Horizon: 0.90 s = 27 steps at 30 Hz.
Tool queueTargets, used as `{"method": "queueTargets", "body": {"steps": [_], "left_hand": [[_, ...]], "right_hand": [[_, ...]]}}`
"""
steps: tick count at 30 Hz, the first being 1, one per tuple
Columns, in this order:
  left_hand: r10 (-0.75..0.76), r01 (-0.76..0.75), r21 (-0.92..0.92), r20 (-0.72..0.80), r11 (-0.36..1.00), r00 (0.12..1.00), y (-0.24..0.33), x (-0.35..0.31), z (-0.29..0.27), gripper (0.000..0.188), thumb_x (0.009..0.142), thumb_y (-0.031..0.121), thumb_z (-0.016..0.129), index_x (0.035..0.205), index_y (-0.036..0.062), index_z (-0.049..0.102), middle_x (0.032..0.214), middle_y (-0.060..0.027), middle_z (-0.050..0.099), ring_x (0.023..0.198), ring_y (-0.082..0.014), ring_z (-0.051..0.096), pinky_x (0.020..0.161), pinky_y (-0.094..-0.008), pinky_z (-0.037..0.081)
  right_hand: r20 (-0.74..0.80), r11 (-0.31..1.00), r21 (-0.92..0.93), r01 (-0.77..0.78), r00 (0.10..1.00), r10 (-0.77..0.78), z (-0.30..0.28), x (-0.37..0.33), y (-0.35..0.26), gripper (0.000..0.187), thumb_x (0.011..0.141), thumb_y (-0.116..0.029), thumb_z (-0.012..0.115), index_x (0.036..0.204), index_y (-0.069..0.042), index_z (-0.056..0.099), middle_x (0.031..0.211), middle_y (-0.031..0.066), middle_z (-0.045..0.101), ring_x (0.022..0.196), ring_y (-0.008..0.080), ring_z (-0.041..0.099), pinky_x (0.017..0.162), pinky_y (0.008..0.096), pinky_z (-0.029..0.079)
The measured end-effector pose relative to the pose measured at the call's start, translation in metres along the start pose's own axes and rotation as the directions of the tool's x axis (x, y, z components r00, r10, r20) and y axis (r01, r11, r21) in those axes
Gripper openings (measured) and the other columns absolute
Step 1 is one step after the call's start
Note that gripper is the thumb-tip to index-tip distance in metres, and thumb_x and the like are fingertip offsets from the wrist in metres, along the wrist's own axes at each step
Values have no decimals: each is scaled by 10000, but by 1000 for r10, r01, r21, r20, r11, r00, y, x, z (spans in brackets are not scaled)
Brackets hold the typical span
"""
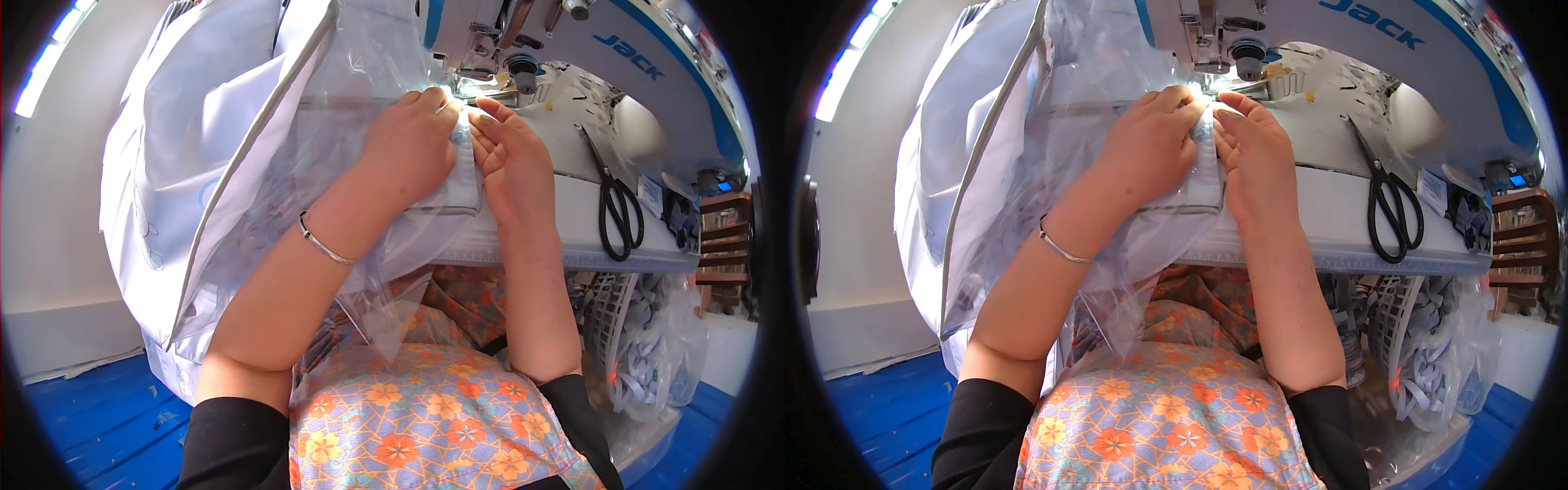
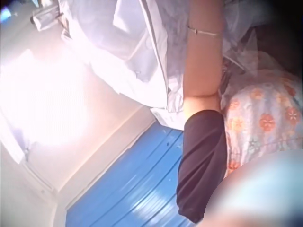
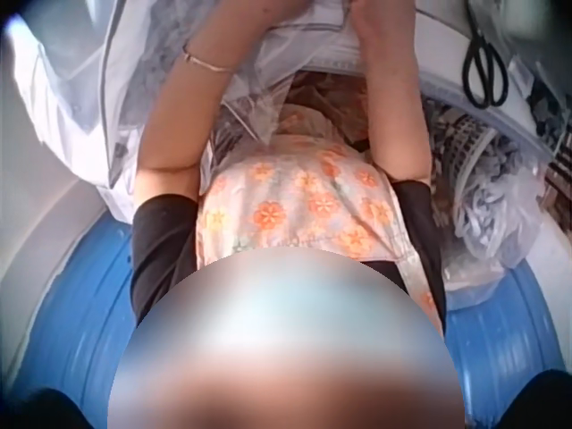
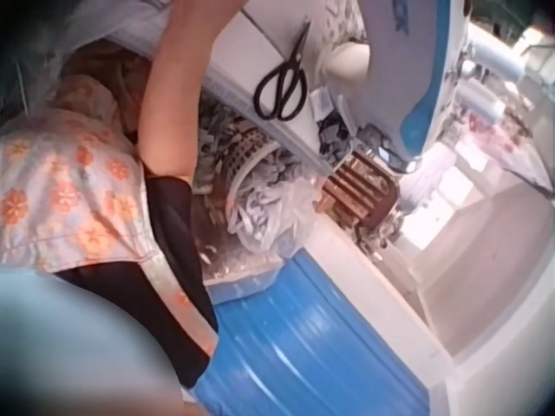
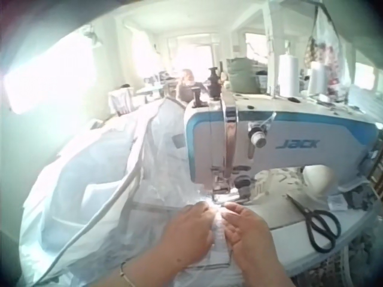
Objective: Sewing a fabric bag with a clear plastic window and a zipper using an industrial sewing machine.
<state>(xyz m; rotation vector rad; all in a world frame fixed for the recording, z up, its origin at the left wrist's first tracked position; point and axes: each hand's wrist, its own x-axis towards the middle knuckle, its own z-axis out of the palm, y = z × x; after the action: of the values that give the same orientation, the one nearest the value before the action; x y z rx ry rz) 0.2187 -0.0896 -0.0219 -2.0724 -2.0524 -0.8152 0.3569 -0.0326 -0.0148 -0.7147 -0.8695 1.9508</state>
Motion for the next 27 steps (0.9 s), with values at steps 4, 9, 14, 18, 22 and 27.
{"method": "queueTargets", "body": {"steps": [4, 9, 14, 18, 22, 27], "left_hand": [[53, -50, 33, -80, 998, 995, -3, 1, 2, 267, 729, 67, 646, 986, 8, 682, 1068, -110, 637, 1027, -278, 618, 879, -379, 532], [52, -51, 22, -73, 998, 996, -4, 2, 1, 242, 720, 57, 650, 953, 0, 678, 1055, -120, 635, 1012, -287, 614, 866, -384, 531], [129, -124, 58, -84, 991, 988, -9, 6, 5, 174, 719, 59, 645, 887, 20, 670, 1005, -118, 635, 982, -284, 613, 831, -392, 533], [139, -135, 100, -38, 986, 989, -10, 8, 11, 159, 727, 61, 636, 879, 29, 670, 994, -114, 637, 976, -286, 613, 824, -389, 534], [116, -116, 85, 5, 990, 993, -7, 10, 14, 259, 759, 62, 634, 1015, 25, 661, 1101, -131, 633, 1052, -302, 602, 892, -392, 519], [89, -95, 73, 83, 993, 993, -10, 17, 14, 348, 817, 80, 622, 1161, 40, 655, 1238, -143, 626, 1153, -313, 584, 970, -395, 501]], "right_hand": [[59, 999, -20, 38, 998, -37, 1, 1, 4, 286, 962, -33, 568, 1232, 53, 533, 1092, 111, 622, 993, 145, 620, 872, 240, 519], [97, 997, -55, 46, 994, -40, -1, 3, 3, 301, 969, -42, 561, 1256, 44, 532, 1086, 94, 633, 984, 123, 621, 858, 237, 518], [78, 879, -460, 124, 992, -100, 2, -3, -1, 328, 970, -48, 551, 1296, -15, 580, 1219, 89, 631, 1098, 146, 606, 931, 294, 502], [118, 580, -784, 219, 971, -208, -23, -14, -3, 294, 953, -33, 558, 1233, -34, 646, 1266, 104, 638, 1141, 183, 609, 960, 313, 492], [551, 75, -802, 592, 782, -290, -39, -19, -2, 295, 886, 30, 560, 1153, -12, 678, 1247, 144, 655, 1133, 289, 636, 969, 362, 506], [662, -42, -740, 671, 716, -221, -39, -18, -6, 292, 860, 55, 558, 1123, 2, 674, 1228, 170, 652, 1135, 356, 626, 977, 413, 512]]}}
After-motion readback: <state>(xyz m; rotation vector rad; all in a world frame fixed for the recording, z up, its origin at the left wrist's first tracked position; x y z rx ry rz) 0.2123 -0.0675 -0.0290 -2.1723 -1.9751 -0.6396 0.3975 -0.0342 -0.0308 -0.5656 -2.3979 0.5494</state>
